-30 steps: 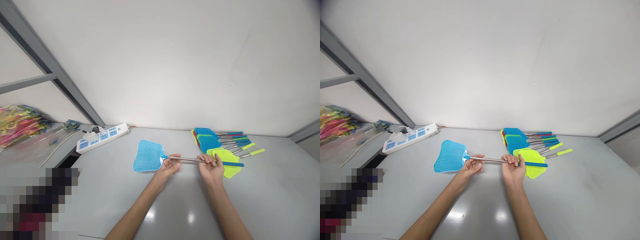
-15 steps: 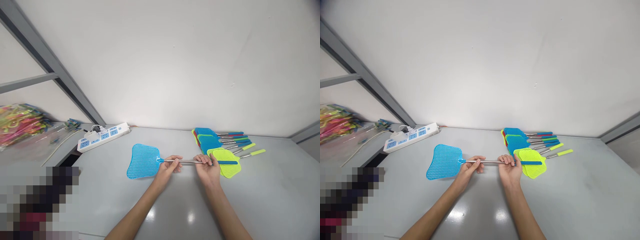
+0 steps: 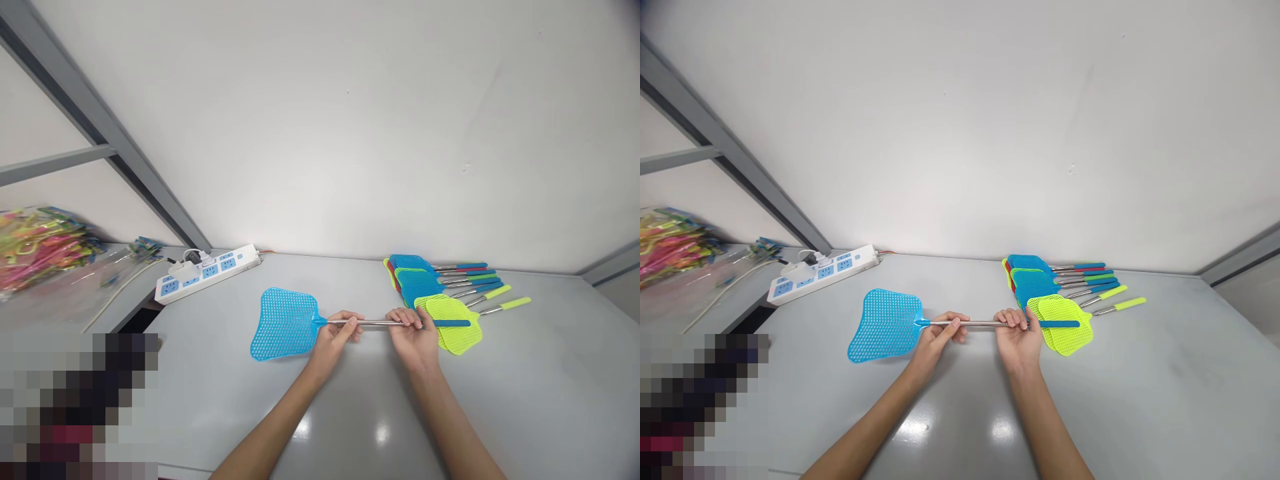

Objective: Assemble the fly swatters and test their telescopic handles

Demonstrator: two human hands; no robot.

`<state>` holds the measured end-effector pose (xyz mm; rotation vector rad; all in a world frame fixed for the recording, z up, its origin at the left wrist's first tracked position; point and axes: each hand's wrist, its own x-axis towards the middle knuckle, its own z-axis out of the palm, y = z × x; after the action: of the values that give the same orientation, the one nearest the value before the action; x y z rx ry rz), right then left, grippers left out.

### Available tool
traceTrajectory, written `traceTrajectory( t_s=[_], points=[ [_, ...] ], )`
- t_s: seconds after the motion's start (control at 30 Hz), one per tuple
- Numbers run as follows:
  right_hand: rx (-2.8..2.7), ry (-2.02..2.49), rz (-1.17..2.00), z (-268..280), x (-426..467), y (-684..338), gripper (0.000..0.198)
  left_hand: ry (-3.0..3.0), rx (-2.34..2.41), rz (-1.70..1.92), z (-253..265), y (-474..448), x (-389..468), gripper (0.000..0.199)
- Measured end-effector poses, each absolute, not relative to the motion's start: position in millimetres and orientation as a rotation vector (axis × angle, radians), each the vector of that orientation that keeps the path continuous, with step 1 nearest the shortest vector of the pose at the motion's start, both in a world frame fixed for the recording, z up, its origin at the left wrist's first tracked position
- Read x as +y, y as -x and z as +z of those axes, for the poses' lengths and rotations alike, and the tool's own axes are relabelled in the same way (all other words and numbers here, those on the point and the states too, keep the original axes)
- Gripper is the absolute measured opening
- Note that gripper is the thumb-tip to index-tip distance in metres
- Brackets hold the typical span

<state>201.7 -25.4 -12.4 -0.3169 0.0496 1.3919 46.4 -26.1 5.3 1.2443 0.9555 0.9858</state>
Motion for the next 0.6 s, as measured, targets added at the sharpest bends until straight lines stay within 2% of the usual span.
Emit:
traceTrajectory(
  t_s=[0.6],
  points=[
    [-0.028,0.448,1.419,-4,-27,-187,0.033,-1.421,1.012,0.884,9,-48,-32,0.036]
  ],
)
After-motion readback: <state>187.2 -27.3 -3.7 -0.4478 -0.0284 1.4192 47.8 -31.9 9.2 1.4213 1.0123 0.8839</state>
